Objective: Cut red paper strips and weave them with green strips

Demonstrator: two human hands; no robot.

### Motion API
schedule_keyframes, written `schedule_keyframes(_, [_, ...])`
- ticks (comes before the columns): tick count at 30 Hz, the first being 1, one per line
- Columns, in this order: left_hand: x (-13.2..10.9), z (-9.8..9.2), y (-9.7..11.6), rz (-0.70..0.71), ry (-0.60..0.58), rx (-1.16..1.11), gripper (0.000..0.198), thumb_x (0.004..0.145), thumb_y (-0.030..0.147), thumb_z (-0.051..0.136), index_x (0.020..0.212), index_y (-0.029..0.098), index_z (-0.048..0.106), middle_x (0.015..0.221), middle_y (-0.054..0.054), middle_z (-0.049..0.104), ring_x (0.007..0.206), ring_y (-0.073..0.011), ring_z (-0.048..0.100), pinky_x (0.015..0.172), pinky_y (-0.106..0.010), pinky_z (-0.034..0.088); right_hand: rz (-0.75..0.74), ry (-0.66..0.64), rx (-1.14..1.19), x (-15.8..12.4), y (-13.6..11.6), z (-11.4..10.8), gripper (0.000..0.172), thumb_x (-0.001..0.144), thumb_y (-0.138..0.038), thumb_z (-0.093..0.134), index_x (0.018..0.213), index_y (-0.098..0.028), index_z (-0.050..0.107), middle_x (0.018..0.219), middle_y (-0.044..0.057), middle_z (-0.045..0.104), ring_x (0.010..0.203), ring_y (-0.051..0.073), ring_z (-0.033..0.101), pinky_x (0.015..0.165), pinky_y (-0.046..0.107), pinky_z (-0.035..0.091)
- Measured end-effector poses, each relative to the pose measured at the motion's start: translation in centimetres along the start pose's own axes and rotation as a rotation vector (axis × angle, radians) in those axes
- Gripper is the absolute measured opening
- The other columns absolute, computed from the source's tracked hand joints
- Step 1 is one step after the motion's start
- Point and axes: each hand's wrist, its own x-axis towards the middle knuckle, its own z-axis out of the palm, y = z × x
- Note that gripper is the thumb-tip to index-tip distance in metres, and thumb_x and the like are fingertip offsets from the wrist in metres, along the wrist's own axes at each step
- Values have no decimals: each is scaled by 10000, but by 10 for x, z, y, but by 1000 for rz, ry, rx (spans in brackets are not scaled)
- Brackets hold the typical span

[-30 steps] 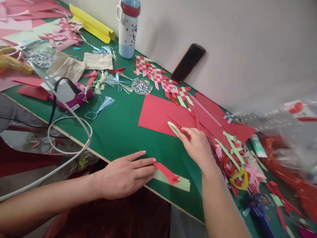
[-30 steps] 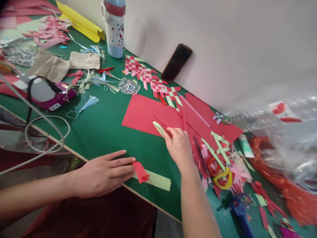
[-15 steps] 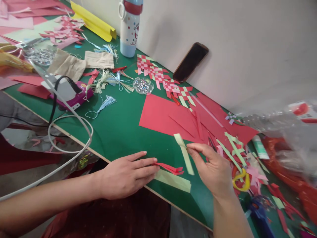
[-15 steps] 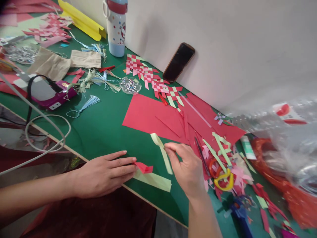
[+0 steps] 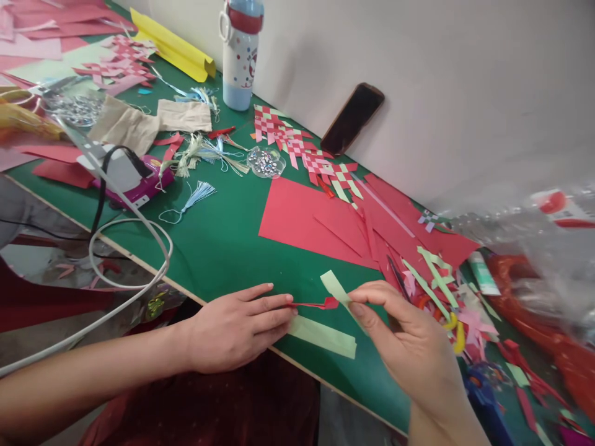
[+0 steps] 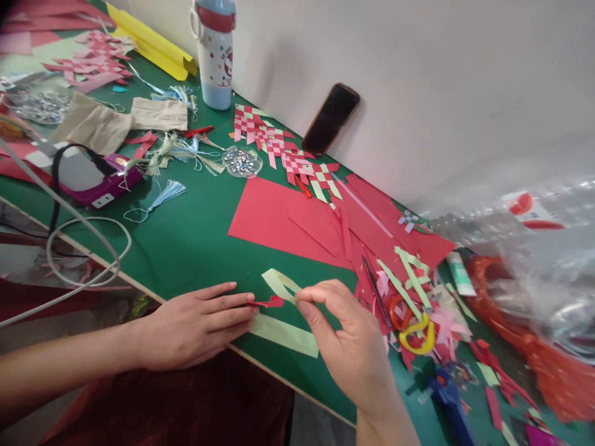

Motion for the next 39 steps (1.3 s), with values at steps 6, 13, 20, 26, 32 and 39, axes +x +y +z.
schedule_keyframes(6, [-1, 1, 0, 2, 2, -11, 370, 979, 244, 532, 1334, 147, 566, 1397, -72, 599, 1416, -211, 425, 1238, -416, 254, 76, -40, 42, 3, -6, -1, 87, 911, -299, 628, 850, -278, 686, 805, -28, 664, 688, 105, 631, 617, 180, 501])
schedule_keyframes(13, [1, -2, 0, -3, -14, 15, 334, 1000, 255, 488, 1303, 165, 596, 1414, -49, 586, 1405, -215, 435, 1238, -414, 248, 57, -166, 32, 4, -4, 0, 93, 930, -308, 612, 923, -295, 704, 875, -19, 696, 803, 134, 671, 719, 235, 515])
schedule_keyframes(20, [2, -6, 0, -17, -17, 41, 313, 1011, 283, 484, 1283, 196, 611, 1395, 0, 597, 1418, -235, 395, 1263, -441, 139, 21, -272, -179, 14, 8, 7, 189, 963, -335, 538, 891, -297, 708, 873, -11, 722, 824, 171, 662, 763, 318, 506])
schedule_keyframes(26, [3, -7, 1, -48, -23, 41, 305, 979, 292, 545, 1268, 222, 618, 1313, -32, 631, 1370, -243, 449, 1241, -486, 220, 33, -298, -236, 38, 18, 20, 195, 949, -326, 530, 915, -282, 717, 929, 3, 751, 858, 190, 686, 782, 335, 514])
schedule_keyframes(32, [1, -4, 2, -66, -16, 31, 283, 974, 279, 555, 1244, 232, 624, 1311, -20, 620, 1362, -238, 450, 1233, -499, 246, 19, -365, -315, 57, 30, 33, 184, 948, -304, 529, 923, -264, 707, 927, 8, 757, 871, 203, 670, 793, 362, 502])
schedule_keyframes(39, [1, -4, 3, -70, -3, 35, 251, 980, 265, 549, 1210, 227, 642, 1312, -28, 616, 1366, -246, 442, 1233, -507, 244, -80, -301, -324, 49, 39, 40, 219, 944, -273, 537, 1095, -212, 683, 1084, 85, 701, 1027, 246, 629, 903, 425, 508])
